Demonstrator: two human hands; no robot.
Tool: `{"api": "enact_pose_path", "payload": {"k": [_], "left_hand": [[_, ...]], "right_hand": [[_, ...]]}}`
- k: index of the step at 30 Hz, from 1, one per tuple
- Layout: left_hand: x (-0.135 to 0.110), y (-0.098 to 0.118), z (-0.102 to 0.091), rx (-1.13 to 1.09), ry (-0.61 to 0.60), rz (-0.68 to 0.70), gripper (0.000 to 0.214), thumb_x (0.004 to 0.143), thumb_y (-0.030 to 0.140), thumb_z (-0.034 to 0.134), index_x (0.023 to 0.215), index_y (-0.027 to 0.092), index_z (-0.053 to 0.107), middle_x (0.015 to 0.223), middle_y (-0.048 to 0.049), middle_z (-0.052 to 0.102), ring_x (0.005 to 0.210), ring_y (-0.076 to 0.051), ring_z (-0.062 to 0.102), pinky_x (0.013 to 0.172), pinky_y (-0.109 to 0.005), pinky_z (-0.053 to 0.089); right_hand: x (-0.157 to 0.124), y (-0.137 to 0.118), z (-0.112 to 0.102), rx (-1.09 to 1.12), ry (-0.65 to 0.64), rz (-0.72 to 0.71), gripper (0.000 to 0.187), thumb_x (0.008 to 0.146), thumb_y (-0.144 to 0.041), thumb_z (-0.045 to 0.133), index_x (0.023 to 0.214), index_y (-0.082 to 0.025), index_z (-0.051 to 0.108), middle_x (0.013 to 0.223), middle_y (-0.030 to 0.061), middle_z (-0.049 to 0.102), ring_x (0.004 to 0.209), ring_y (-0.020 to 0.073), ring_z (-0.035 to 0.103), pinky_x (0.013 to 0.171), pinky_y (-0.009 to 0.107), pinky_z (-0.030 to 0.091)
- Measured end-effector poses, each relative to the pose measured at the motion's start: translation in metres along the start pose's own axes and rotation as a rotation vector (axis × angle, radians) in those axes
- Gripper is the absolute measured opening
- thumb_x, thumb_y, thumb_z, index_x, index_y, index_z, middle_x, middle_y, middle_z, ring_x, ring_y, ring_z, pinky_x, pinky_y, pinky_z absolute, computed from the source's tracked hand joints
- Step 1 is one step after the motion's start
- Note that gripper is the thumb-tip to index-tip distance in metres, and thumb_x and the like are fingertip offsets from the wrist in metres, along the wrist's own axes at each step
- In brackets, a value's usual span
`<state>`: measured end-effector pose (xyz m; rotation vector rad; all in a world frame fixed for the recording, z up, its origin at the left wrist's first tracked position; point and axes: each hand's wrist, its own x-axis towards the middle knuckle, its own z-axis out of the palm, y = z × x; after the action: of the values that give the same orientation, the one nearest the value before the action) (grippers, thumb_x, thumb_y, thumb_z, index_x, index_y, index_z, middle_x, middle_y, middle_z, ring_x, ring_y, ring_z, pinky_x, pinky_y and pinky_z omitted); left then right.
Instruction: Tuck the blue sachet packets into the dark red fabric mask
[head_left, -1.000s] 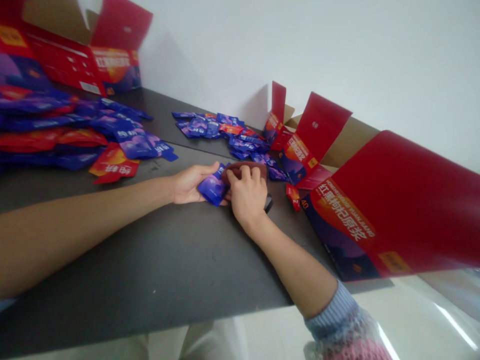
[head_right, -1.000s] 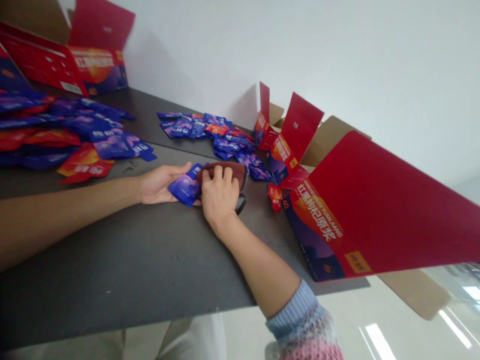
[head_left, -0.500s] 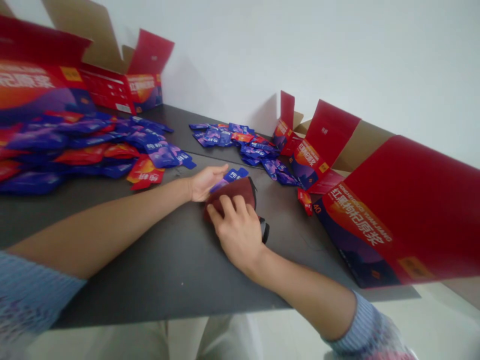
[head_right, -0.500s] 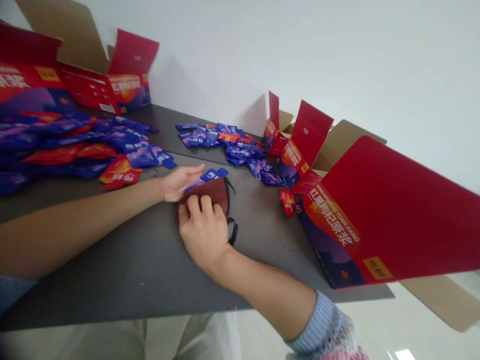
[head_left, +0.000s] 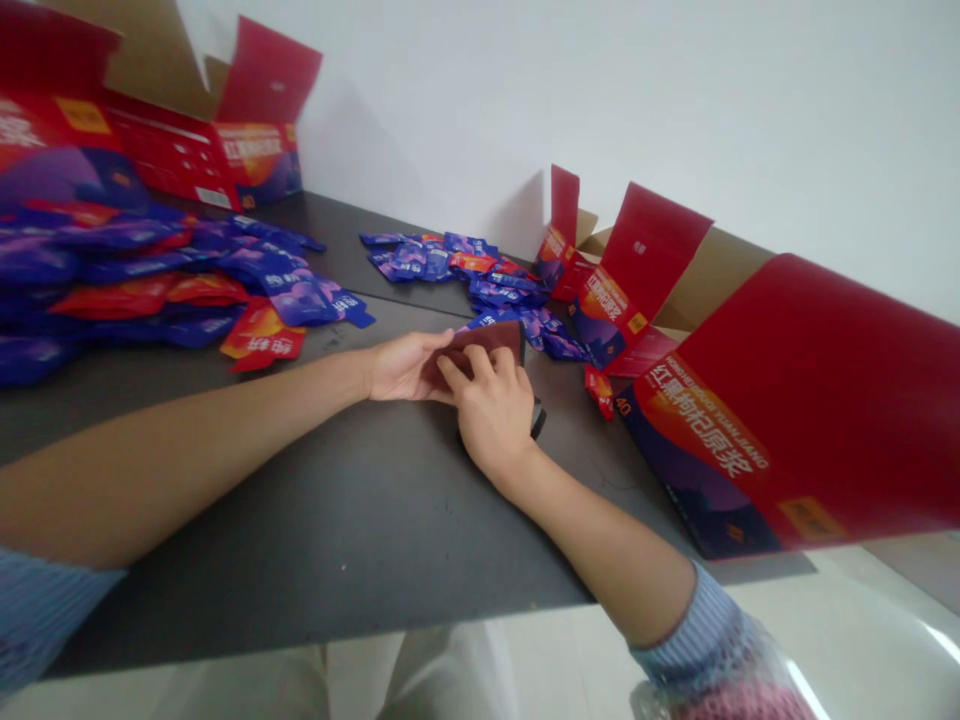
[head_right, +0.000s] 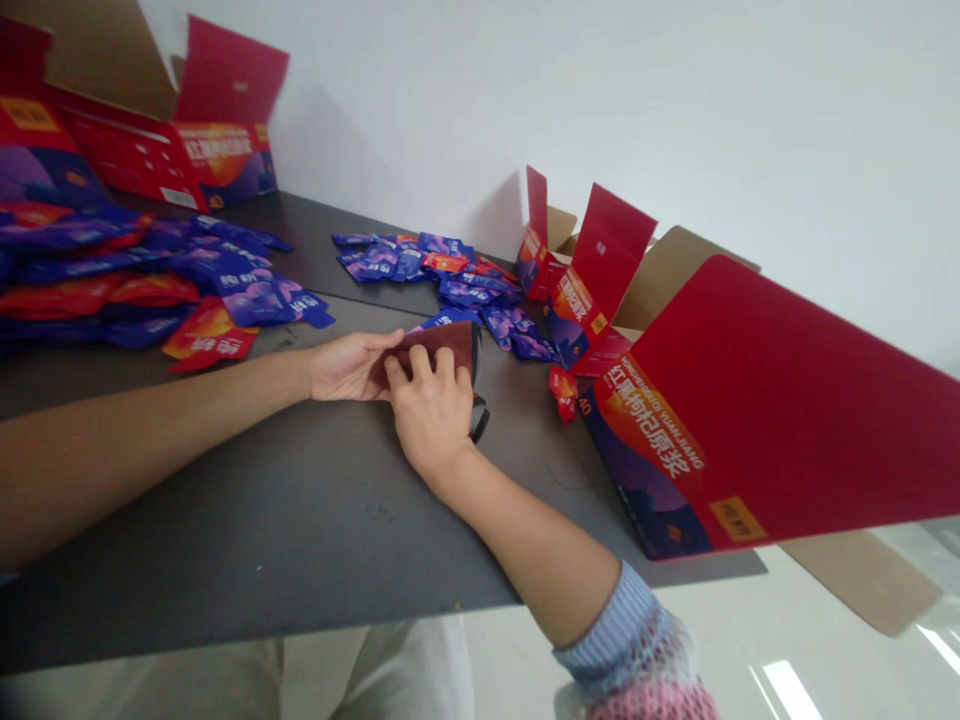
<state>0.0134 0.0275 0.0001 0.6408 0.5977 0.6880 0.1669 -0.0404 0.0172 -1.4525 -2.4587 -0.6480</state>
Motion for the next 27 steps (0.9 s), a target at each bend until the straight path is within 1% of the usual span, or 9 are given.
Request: {"api": "enact_pose_path", "payload": {"k": [2,4,8,11,17,20,23,25,27], "left_hand": [[0.002,-0.003,0.003,-0.014,0.095,0.048,0.026,0.101,0.027,0.039,0.107,0.016,0.062,0.081,-0.0045,0.069,0.065,-0.014,0.065,0.063,-0.027,0.056],[0.001,-0.005,0.005,-0.012,0.137,0.069,0.025,0.099,0.024,0.041,0.103,0.015,0.064,0.079,-0.0048,0.069,0.061,-0.013,0.063,0.056,-0.023,0.054],[-0.004,-0.007,0.005,-0.020,0.109,0.092,0.027,0.099,0.025,0.043,0.096,0.014,0.066,0.077,-0.0059,0.070,0.057,-0.014,0.064,0.050,-0.023,0.052],[-0.005,-0.006,0.004,-0.015,0.094,0.112,0.028,0.099,0.024,0.042,0.093,0.013,0.067,0.076,-0.0066,0.071,0.056,-0.014,0.065,0.050,-0.023,0.052],[-0.002,-0.010,0.010,0.031,0.110,0.263,0.028,0.098,0.016,0.042,0.082,0.011,0.066,0.073,-0.0079,0.070,0.054,-0.015,0.065,0.050,-0.025,0.055],[0.003,-0.017,0.014,0.083,0.231,0.416,0.019,0.096,0.014,0.048,0.088,0.011,0.065,0.077,-0.0061,0.071,0.057,-0.014,0.066,0.052,-0.026,0.057],[0.006,-0.023,0.015,0.202,0.430,0.631,0.011,0.092,0.012,0.053,0.098,0.013,0.063,0.078,-0.0027,0.071,0.060,-0.014,0.068,0.056,-0.028,0.060],[0.006,-0.024,0.012,0.304,0.526,0.656,0.012,0.092,0.010,0.052,0.100,0.012,0.061,0.069,-0.0021,0.068,0.057,-0.015,0.069,0.055,-0.027,0.060],[0.005,-0.022,0.008,0.396,0.551,0.602,0.013,0.094,0.009,0.047,0.099,0.011,0.060,0.060,-0.0024,0.066,0.052,-0.017,0.069,0.051,-0.025,0.058]], "right_hand": [[-0.002,-0.004,-0.002,-0.011,-0.011,-0.004,0.037,0.103,-0.025,0.037,0.132,-0.028,0.060,0.124,0.0095,0.060,0.103,0.0265,0.046,0.076,0.040,0.044],[-0.005,-0.007,-0.006,-0.019,-0.019,-0.011,0.037,0.103,-0.024,0.037,0.132,-0.026,0.060,0.125,0.0099,0.060,0.102,0.0264,0.047,0.075,0.040,0.044],[-0.010,-0.011,-0.015,-0.030,-0.023,-0.019,0.037,0.102,-0.024,0.039,0.133,-0.026,0.059,0.123,0.0098,0.060,0.101,0.0261,0.048,0.074,0.039,0.045],[-0.010,-0.010,-0.018,-0.031,-0.026,-0.013,0.036,0.102,-0.025,0.040,0.131,-0.026,0.061,0.121,0.0098,0.060,0.100,0.0259,0.048,0.072,0.038,0.046],[-0.006,-0.001,-0.011,-0.015,-0.022,0.016,0.034,0.099,-0.023,0.044,0.126,-0.029,0.065,0.116,0.0100,0.062,0.099,0.0271,0.047,0.070,0.036,0.044],[0.003,0.005,-0.002,0.005,0.008,0.019,0.035,0.100,-0.023,0.042,0.125,-0.031,0.066,0.117,0.0090,0.062,0.102,0.0275,0.047,0.072,0.036,0.043],[0.015,0.014,0.009,-0.004,0.025,0.050,0.034,0.100,-0.023,0.041,0.120,-0.029,0.068,0.120,0.0088,0.062,0.105,0.0284,0.047,0.074,0.037,0.043],[0.020,0.024,0.015,-0.036,-0.008,0.125,0.032,0.099,-0.021,0.043,0.113,-0.025,0.071,0.117,0.0108,0.063,0.105,0.0290,0.047,0.074,0.037,0.043],[0.021,0.036,0.015,-0.049,-0.024,0.200,0.031,0.097,-0.018,0.045,0.108,-0.023,0.073,0.113,0.0117,0.064,0.105,0.0288,0.048,0.074,0.036,0.042]]}}
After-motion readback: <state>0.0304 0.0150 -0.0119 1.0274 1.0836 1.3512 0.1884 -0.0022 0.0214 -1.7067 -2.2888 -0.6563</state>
